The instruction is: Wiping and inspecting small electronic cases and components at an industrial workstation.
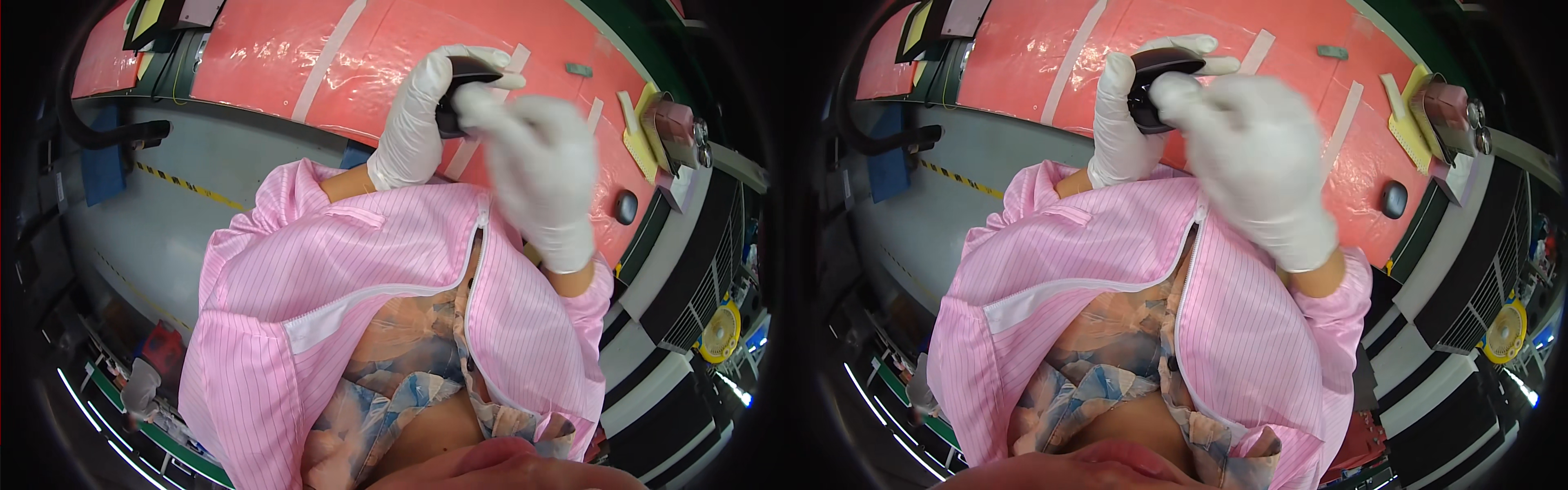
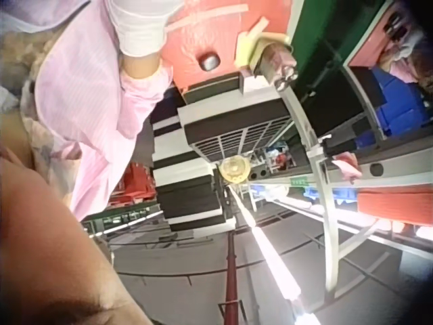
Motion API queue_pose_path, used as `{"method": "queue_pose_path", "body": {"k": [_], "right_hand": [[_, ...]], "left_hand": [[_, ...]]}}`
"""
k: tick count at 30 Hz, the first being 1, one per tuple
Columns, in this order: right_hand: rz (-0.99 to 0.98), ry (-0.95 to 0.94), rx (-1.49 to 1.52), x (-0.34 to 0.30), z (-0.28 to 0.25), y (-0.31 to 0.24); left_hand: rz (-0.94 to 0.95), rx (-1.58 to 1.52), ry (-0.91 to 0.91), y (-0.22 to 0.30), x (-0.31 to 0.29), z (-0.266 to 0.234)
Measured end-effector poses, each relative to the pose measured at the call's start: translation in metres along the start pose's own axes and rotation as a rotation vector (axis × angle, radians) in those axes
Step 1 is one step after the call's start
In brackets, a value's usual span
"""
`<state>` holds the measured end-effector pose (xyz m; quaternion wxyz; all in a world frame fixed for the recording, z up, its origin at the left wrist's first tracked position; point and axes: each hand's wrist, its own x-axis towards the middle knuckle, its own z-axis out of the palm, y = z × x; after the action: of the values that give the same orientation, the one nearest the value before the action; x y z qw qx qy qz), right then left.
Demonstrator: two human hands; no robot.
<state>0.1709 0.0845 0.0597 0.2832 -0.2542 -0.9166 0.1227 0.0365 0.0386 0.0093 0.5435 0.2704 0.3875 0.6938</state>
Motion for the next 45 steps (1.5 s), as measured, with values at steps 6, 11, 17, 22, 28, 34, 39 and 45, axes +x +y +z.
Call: {"method": "queue_pose_path", "body": {"k": [6,11,17,22,28,34,39,45], "right_hand": [[0.110,0.057,-0.117,0.003,0.029,-0.022],[0.111,0.037,0.137,-0.002,0.039,-0.030],[0.668,-0.103,1.179,-0.014,0.018,-0.014],[0.397,0.187,0.681,-0.017,0.021,-0.014],[0.041,0.090,-0.014,-0.011,0.036,-0.035],[0.319,-0.012,0.806,-0.022,0.019,-0.028],[0.494,0.190,1.173,-0.036,0.015,-0.021],[0.504,0.228,1.092,-0.042,0.020,-0.016]], "left_hand": [[0.204,0.237,0.061,-0.003,-0.003,-0.004],[0.102,0.087,0.111,-0.008,-0.003,-0.013],[0.061,0.065,0.028,0.010,-0.005,-0.016],[0.070,0.084,-0.020,0.007,-0.006,-0.014],[0.129,0.080,0.075,-0.001,-0.006,-0.007],[0.131,-0.022,0.003,0.003,-0.012,-0.009],[0.052,-0.109,-0.171,0.009,-0.007,-0.010],[0.002,-0.199,-0.131,0.004,-0.007,-0.005]]}}
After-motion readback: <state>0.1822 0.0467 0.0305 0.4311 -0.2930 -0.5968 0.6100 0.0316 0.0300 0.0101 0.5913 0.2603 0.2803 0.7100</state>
